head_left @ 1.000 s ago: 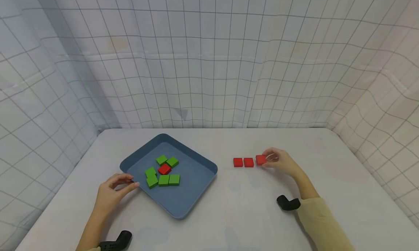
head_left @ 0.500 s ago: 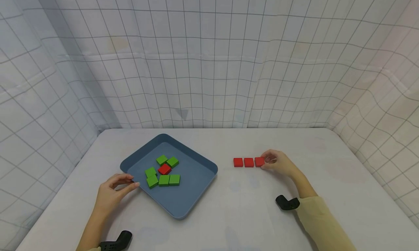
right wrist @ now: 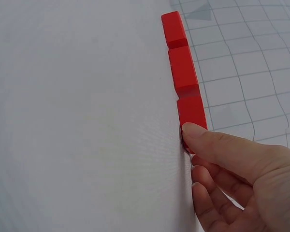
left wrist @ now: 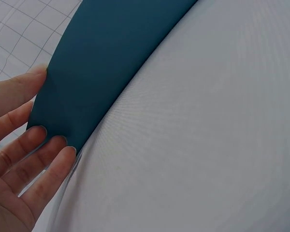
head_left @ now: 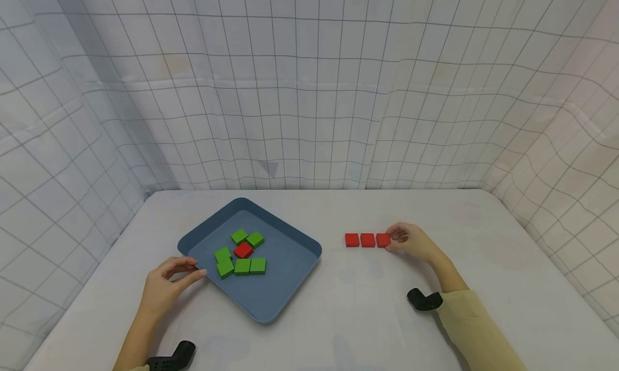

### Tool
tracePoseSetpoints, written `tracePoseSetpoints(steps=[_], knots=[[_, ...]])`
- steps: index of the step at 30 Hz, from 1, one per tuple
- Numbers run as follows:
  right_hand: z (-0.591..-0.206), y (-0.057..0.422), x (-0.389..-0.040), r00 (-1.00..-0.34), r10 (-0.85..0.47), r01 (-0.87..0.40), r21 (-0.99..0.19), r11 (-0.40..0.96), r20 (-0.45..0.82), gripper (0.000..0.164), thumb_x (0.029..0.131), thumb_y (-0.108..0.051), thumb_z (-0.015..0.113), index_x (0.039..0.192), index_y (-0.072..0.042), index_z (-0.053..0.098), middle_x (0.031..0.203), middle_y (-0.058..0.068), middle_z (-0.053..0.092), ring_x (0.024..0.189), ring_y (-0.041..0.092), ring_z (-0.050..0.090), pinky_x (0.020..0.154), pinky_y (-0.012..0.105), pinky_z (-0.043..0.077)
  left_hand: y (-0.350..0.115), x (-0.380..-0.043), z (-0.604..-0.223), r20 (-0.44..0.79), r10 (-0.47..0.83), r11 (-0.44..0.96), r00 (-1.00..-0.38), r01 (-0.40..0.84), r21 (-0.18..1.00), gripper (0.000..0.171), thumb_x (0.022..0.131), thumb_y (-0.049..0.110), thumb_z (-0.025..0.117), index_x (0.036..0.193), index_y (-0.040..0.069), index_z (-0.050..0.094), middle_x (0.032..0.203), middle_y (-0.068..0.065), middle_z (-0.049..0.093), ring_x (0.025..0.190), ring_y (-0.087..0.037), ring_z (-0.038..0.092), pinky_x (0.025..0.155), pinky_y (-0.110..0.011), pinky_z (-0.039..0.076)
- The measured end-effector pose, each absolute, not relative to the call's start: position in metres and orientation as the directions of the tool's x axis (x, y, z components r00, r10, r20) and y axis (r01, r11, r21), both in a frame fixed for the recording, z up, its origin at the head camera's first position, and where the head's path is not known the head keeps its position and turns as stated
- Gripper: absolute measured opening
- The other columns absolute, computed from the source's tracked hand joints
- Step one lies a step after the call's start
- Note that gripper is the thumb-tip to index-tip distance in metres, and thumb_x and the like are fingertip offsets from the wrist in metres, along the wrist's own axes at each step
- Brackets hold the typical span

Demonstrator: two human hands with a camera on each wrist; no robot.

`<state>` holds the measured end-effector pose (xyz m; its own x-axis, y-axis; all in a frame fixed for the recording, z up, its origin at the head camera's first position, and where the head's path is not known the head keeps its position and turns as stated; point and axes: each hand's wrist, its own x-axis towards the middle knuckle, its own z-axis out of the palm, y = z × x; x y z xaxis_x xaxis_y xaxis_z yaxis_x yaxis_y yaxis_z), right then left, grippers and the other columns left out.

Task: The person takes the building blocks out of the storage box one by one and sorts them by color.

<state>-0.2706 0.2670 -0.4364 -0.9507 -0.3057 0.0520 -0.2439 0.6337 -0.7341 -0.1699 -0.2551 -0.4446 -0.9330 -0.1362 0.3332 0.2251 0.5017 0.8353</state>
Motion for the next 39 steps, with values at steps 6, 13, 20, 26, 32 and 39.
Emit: tracePoseSetpoints(steps=[6,13,20,26,32,39], knots=[[-0.436,0.267,-0.270,-0.954,-0.298,-0.229,-0.737,0.636,0.040,0.034,0.075,-0.009,0.074,0.104,0.001,0.059,0.093,0.009,0.058,0.092,0.026,0.054,0.084,0.040,0.047,-0.255,-0.169,-0.444,0.324,-0.135,0.490,-0.936,0.221,0.843,0.031,0.075,0.007,0.075,0.100,-0.006,0.061,0.088,0.000,0.061,0.079,0.004,0.056,0.069,-0.008,0.048],[-0.435,0.264,-0.271,-0.947,-0.315,-0.257,-0.748,0.612,0.068,0.044,0.077,-0.015,0.074,0.112,0.000,0.055,0.103,0.013,0.057,0.095,0.027,0.053,0.084,0.039,0.048,-0.255,-0.169,-0.445,0.330,-0.140,0.495,-0.934,0.223,0.840,0.030,0.075,0.006,0.075,0.099,-0.006,0.062,0.087,0.002,0.061,0.078,0.004,0.056,0.069,-0.008,0.048],[-0.418,0.239,-0.269,-0.934,-0.303,-0.335,-0.751,0.569,0.187,0.037,0.082,-0.010,0.068,0.114,0.002,0.054,0.110,0.020,0.055,0.098,0.031,0.054,0.086,0.045,0.047,-0.256,-0.170,-0.446,0.343,-0.145,0.508,-0.928,0.227,0.831,0.029,0.074,0.006,0.075,0.098,-0.005,0.063,0.086,0.004,0.061,0.078,0.004,0.056,0.068,-0.007,0.048],[-0.383,0.196,-0.253,-0.903,-0.348,-0.404,-0.774,0.487,0.253,0.033,0.082,0.002,0.064,0.113,0.008,0.052,0.106,0.025,0.054,0.097,0.041,0.053,0.087,0.052,0.046,-0.255,-0.170,-0.445,0.337,-0.145,0.509,-0.930,0.222,0.831,0.029,0.075,0.007,0.075,0.098,-0.005,0.063,0.086,0.004,0.061,0.078,0.004,0.056,0.068,-0.008,0.048],[-0.369,0.159,-0.249,-0.860,-0.419,-0.468,-0.775,0.425,0.290,0.033,0.081,0.006,0.064,0.112,0.010,0.052,0.103,0.023,0.056,0.095,0.043,0.054,0.086,0.051,0.047,-0.256,-0.169,-0.444,0.328,-0.140,0.512,-0.934,0.215,0.832,0.031,0.075,0.008,0.075,0.100,-0.005,0.062,0.087,0.002,0.061,0.079,0.004,0.056,0.069,-0.008,0.048],[-0.391,0.125,-0.267,-0.776,-0.520,-0.564,-0.762,0.317,0.358,0.037,0.081,0.004,0.065,0.115,0.009,0.052,0.105,0.025,0.056,0.095,0.040,0.055,0.084,0.049,0.048,-0.255,-0.170,-0.445,0.339,-0.142,0.528,-0.930,0.218,0.821,0.029,0.074,0.008,0.076,0.098,-0.003,0.063,0.087,0.000,0.061,0.078,0.004,0.056,0.069,-0.007,0.047]])
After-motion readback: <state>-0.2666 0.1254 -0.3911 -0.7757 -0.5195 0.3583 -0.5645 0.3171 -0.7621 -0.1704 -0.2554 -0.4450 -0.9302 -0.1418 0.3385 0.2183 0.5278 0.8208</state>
